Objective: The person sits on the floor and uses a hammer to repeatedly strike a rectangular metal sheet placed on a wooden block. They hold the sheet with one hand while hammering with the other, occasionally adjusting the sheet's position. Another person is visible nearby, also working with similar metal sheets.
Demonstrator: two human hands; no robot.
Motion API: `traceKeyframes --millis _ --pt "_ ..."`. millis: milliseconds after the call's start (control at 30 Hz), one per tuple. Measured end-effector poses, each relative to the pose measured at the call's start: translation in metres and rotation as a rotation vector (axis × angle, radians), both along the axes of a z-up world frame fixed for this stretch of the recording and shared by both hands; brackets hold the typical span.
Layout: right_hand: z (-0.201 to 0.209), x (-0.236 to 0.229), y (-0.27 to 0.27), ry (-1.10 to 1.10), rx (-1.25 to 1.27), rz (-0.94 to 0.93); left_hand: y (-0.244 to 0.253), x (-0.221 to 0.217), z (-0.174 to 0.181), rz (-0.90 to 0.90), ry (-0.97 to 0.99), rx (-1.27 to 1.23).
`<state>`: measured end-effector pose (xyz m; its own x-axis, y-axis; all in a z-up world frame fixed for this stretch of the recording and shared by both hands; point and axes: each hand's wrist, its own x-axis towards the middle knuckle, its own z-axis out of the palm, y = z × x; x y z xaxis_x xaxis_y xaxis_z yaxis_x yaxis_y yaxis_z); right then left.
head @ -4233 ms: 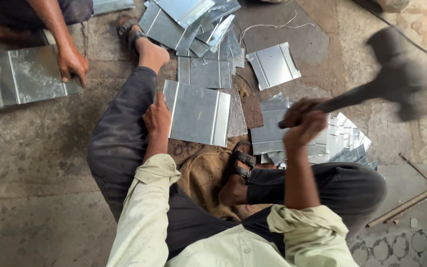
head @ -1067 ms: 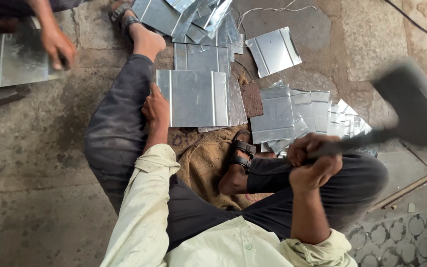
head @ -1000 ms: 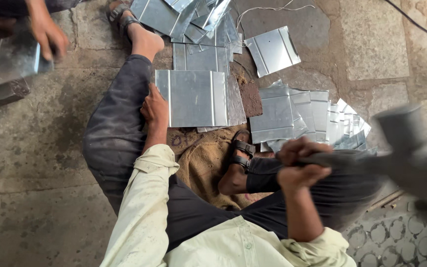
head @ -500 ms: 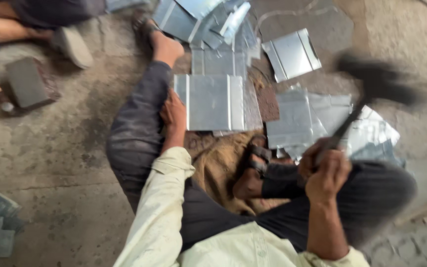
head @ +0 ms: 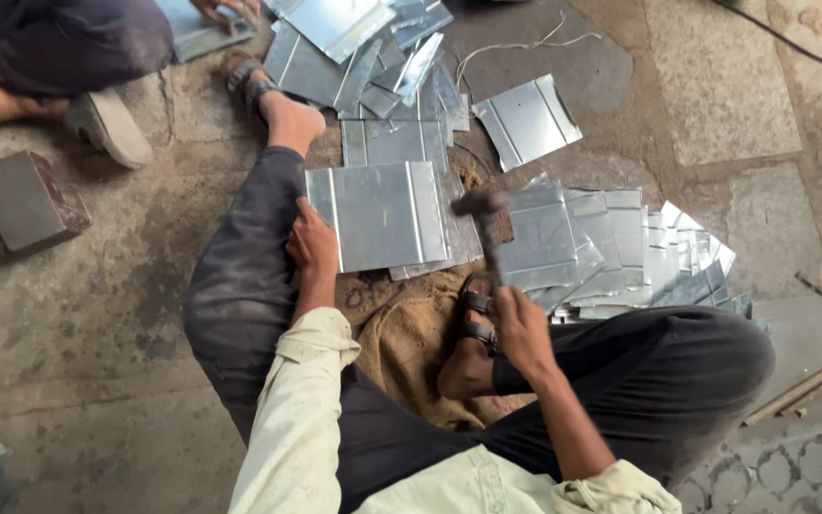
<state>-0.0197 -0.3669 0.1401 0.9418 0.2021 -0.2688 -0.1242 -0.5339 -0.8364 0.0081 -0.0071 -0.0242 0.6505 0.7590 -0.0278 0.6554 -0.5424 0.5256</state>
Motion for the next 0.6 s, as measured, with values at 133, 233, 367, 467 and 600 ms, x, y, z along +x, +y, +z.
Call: traceKeyframes --millis 133,233,367,467,600 --pt "0.058 -0.014 -0.020 -0.147 0.543 -0.069 0.004 -0.001 -0.014 0.000 0.017 0.039" --pt "0.048 -0.013 -0.021 -0.492 0.799 0.005 0.002 -0.004 -0.013 0.007 0.018 0.038" --pt "-0.036 -0.018 -0.012 -0.561 0.513 -0.019 0.002 -0.002 -0.007 0.002 0.029 0.036" --pt "-0.072 -0.027 -0.006 -0.250 -0.158 0.148 0.000 -0.005 -0.002 -0.006 0.016 0.036" --pt "-0.029 -0.013 -0.003 -0.047 0.040 -0.002 0.003 0.003 0.010 0.005 -0.036 0.058"
